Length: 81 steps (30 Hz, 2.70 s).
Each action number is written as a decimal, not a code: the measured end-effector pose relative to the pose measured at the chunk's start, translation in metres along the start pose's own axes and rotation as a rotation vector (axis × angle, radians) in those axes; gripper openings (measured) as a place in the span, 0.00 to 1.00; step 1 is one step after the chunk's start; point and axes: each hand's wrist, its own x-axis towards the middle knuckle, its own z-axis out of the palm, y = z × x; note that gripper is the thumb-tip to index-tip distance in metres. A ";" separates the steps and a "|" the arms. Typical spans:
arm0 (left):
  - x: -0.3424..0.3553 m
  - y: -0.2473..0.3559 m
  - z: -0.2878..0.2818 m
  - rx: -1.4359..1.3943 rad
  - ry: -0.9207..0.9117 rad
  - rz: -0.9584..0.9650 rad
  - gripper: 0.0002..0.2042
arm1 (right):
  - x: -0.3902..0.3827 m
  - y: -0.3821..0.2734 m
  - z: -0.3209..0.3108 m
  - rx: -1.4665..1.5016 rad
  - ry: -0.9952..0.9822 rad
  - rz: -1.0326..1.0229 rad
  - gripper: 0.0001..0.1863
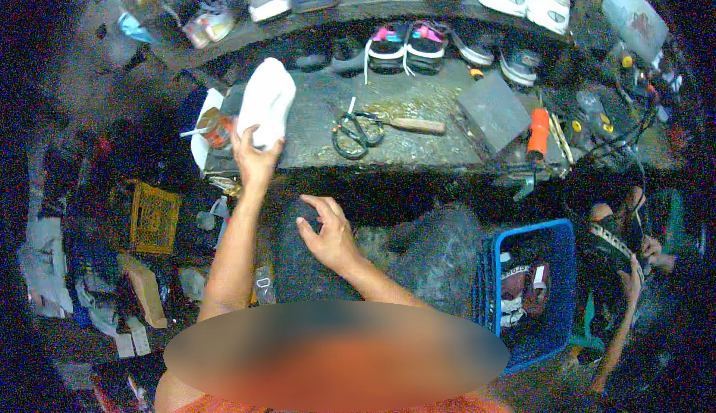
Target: The person applies glue to the sole of a white sneaker using a small stick, then presses the sole to the upper. They repeat the process on a second white sneaker and then handle a black sneaker, pressing its sole and upper together. The person places the finished white sneakers on a nearby shelf.
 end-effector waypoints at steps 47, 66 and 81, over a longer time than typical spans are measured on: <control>0.185 0.002 0.146 0.062 -0.445 -0.078 0.34 | -0.184 0.008 -0.157 -0.678 0.371 0.236 0.13; -0.226 0.082 -0.194 -1.185 -0.797 -0.296 0.46 | -0.108 -0.057 -0.058 0.588 -0.082 0.282 0.49; -0.120 0.146 -0.114 -1.056 -0.914 -0.353 0.60 | -0.162 -0.041 -0.097 0.443 -0.214 0.397 0.47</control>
